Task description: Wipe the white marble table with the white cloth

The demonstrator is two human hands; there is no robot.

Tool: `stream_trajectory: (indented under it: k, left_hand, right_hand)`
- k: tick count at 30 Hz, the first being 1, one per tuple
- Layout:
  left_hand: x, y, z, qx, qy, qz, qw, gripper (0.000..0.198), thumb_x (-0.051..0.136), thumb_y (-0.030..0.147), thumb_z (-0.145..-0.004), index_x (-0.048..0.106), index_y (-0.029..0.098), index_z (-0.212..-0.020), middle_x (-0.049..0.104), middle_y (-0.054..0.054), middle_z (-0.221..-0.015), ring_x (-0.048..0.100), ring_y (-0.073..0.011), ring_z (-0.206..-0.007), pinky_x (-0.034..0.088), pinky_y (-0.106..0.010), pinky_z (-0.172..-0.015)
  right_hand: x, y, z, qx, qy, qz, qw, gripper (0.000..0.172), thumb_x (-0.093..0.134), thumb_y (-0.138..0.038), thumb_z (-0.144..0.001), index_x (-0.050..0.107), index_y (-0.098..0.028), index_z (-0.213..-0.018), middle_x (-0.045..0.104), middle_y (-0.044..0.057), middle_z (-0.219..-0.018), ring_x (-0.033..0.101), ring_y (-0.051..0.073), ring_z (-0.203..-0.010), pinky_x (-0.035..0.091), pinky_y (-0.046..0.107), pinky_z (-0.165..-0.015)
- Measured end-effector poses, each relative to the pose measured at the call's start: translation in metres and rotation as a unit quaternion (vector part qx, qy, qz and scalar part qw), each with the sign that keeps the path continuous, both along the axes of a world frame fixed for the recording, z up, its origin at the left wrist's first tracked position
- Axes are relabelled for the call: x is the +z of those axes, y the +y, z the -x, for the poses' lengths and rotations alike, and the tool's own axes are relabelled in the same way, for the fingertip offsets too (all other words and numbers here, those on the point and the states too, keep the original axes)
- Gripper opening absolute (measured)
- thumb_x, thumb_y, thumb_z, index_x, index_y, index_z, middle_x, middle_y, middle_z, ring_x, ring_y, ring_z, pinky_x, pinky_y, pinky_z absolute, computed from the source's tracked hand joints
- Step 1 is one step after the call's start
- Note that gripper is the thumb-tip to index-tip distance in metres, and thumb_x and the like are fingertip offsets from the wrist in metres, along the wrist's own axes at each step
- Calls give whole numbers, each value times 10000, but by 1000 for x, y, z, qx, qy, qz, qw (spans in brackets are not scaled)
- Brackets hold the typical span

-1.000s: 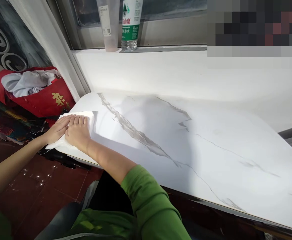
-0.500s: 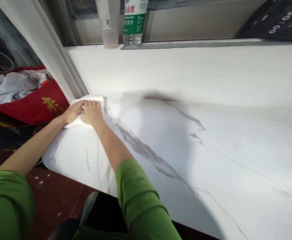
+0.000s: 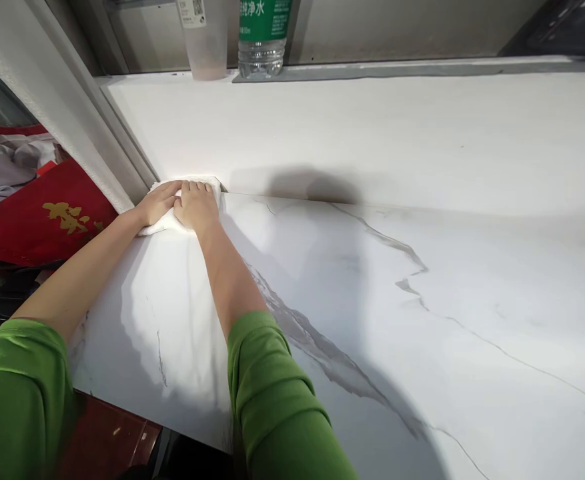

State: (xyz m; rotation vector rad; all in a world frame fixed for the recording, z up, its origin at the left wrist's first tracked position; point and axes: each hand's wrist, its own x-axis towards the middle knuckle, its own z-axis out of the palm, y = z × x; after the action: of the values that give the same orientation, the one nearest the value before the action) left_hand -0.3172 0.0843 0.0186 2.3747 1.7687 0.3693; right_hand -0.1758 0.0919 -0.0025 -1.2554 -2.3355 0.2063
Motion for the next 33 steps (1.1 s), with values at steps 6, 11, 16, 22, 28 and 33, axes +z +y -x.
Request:
stream_trajectory:
  k: [6, 11, 16, 22, 28, 33]
  left_hand:
    - [-2, -5, -1, 1, 16, -9, 1000, 539, 321, 242, -913, 467, 135, -1421, 482, -95, -1509, 400, -261, -1406, 267, -393, -1194]
    - [-5, -29, -9, -5, 38, -18, 999, 545, 296, 247, -936, 435, 120, -1448, 430, -116, -1544, 369, -259, -1429, 251, -424, -1207]
    - [-8, -75, -23, -20, 61, -25, 998, 543, 273, 250, -954, 422, 75, -1446, 411, -158, -1547, 353, -264, -1440, 232, -451, -1212]
    - [-9, -145, -45, -32, 67, -19, 997, 561, 263, 264, -957, 381, 79, -1474, 393, -154, -1560, 324, -255, -1464, 204, -455, -1225]
    - [-7, -227, -78, -49, 64, -11, 997, 576, 249, 268, -963, 349, 94, -1503, 363, -145, -1586, 291, -247, -1488, 176, -473, -1238]
    - [-4, -266, -102, -45, 65, -6, 997, 575, 226, 259, -967, 367, 107, -1504, 349, -135, -1598, 273, -253, -1498, 158, -481, -1247]
  right_hand:
    - [-1, -6, -2, 4, -5, -9, 1000, 487, 375, -180, -958, 474, 7, -1397, 535, 207, -1435, 460, 303, -1310, 260, 434, -1130]
    - [0, -30, -15, 16, -4, -19, 1000, 522, 383, -186, -951, 459, 30, -1421, 537, 204, -1439, 465, 308, -1303, 263, 421, -1129]
    - [4, -74, -37, 33, -17, -20, 999, 529, 396, -182, -946, 460, 28, -1427, 541, 201, -1437, 467, 305, -1306, 280, 424, -1133]
    - [5, -146, -63, 31, -28, -22, 999, 560, 394, -196, -939, 436, 44, -1443, 510, 219, -1466, 459, 310, -1326, 271, 448, -1160]
    - [3, -228, -99, 30, -34, -45, 998, 581, 373, -212, -929, 439, 52, -1443, 490, 228, -1485, 431, 342, -1372, 273, 506, -1180]
    - [2, -263, -122, 40, -41, -35, 998, 600, 369, -249, -930, 443, 32, -1456, 462, 233, -1505, 409, 355, -1400, 284, 519, -1191]
